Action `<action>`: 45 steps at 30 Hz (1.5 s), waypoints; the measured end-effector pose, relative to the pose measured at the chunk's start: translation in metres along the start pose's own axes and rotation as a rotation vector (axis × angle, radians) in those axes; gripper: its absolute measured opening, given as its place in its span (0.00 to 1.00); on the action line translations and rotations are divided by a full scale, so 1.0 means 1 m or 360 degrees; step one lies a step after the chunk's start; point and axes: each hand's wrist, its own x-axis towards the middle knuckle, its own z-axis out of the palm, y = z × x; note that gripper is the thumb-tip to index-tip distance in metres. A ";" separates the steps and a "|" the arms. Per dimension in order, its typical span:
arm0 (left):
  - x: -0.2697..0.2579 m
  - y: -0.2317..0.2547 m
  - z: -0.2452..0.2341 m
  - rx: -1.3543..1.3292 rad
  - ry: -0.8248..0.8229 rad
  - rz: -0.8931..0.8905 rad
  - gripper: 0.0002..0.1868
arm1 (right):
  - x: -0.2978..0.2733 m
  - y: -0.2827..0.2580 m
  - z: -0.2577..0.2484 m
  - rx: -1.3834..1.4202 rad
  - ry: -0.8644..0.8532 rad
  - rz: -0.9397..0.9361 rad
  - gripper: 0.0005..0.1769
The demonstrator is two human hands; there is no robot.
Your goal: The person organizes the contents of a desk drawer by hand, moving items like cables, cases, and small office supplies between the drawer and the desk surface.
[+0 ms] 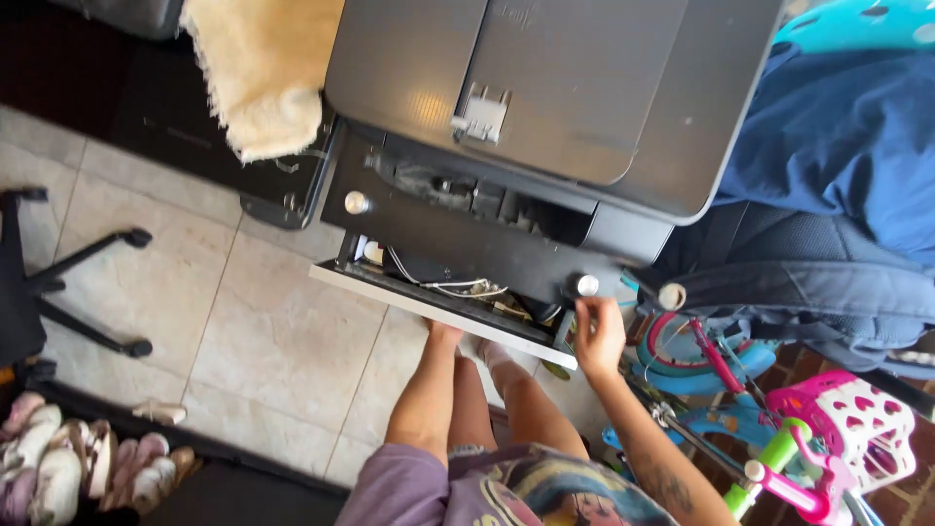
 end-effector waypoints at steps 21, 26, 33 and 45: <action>-0.038 0.120 -0.226 0.0553 0.0057 0.0236 0.52 | 0.048 -0.073 0.067 -0.0328 0.0250 -0.0464 0.11; -0.056 0.151 -0.186 0.1124 0.0163 0.0491 0.46 | 0.010 -0.149 0.053 -0.0320 0.0276 -0.0619 0.07; -0.035 0.154 -0.203 0.1063 0.0258 0.0450 0.43 | -0.164 -0.136 0.099 -0.0228 -0.0382 -0.0662 0.08; -0.083 0.174 -0.219 0.1139 0.0253 0.0237 0.45 | -0.114 -0.110 0.106 -0.0334 -0.0226 -0.0430 0.12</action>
